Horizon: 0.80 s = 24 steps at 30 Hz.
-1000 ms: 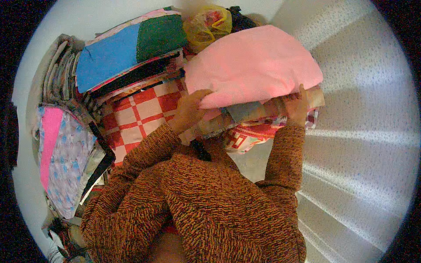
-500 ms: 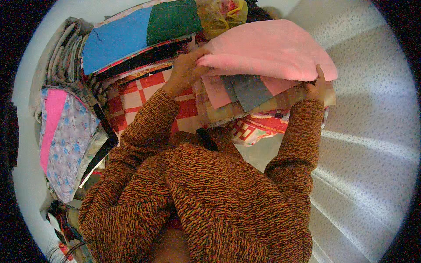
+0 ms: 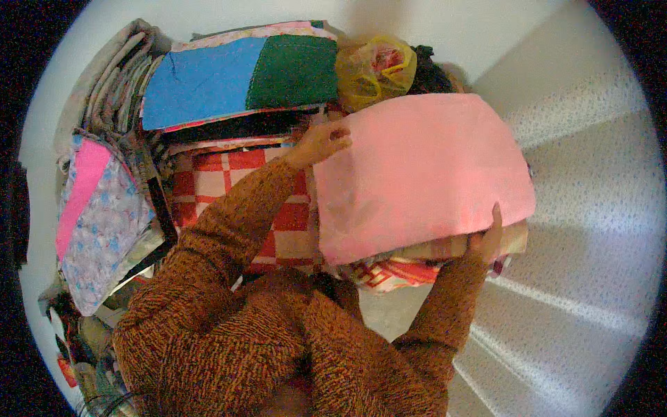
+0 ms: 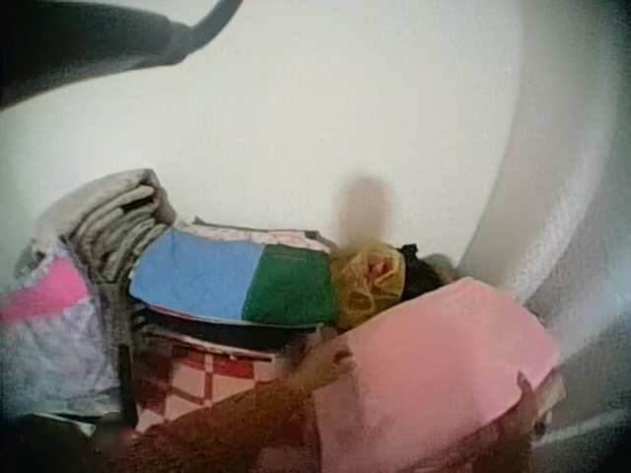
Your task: The person folds various pieces of fabric and clothing by hand and stacks them on a table. They handle multiple items including plaid, floral, and solid-colored fabrics, folding each one and placing it on top of the growing pile.
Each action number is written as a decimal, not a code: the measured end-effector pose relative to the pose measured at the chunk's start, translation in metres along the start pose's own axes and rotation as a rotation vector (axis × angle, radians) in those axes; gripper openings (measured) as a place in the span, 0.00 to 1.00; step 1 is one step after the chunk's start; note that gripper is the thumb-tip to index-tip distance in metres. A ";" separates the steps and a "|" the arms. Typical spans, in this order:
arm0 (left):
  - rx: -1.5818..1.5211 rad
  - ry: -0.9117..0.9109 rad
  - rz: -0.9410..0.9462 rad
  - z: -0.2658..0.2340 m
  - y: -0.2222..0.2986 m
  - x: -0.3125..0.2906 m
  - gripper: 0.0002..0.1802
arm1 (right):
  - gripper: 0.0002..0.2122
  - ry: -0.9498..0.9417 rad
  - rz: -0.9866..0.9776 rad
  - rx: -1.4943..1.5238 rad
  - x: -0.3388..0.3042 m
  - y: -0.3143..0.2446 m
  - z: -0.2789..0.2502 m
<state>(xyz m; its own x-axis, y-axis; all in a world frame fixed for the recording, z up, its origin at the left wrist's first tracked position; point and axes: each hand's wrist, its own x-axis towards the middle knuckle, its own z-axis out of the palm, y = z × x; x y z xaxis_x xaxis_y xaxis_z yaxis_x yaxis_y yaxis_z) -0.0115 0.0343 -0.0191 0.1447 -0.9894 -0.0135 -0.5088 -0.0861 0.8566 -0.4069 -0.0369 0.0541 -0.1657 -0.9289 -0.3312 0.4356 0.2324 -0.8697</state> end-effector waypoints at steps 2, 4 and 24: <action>0.109 0.099 0.013 0.013 -0.022 0.042 0.23 | 0.26 -0.027 -0.010 0.019 -0.003 0.003 0.000; 0.046 0.116 0.023 0.032 -0.063 0.086 0.24 | 0.26 -0.054 -0.017 0.019 -0.003 0.005 0.002; -0.397 -0.242 -0.076 0.045 -0.087 0.158 0.38 | 0.25 -0.086 -0.048 0.135 -0.008 0.020 -0.011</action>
<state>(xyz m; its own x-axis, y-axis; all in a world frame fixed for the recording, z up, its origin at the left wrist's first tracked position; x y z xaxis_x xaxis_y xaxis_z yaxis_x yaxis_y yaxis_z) 0.0172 -0.1200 -0.1187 -0.0570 -0.9850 -0.1628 -0.1338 -0.1541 0.9790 -0.4067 -0.0221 0.0354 -0.1155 -0.9606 -0.2528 0.5449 0.1515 -0.8247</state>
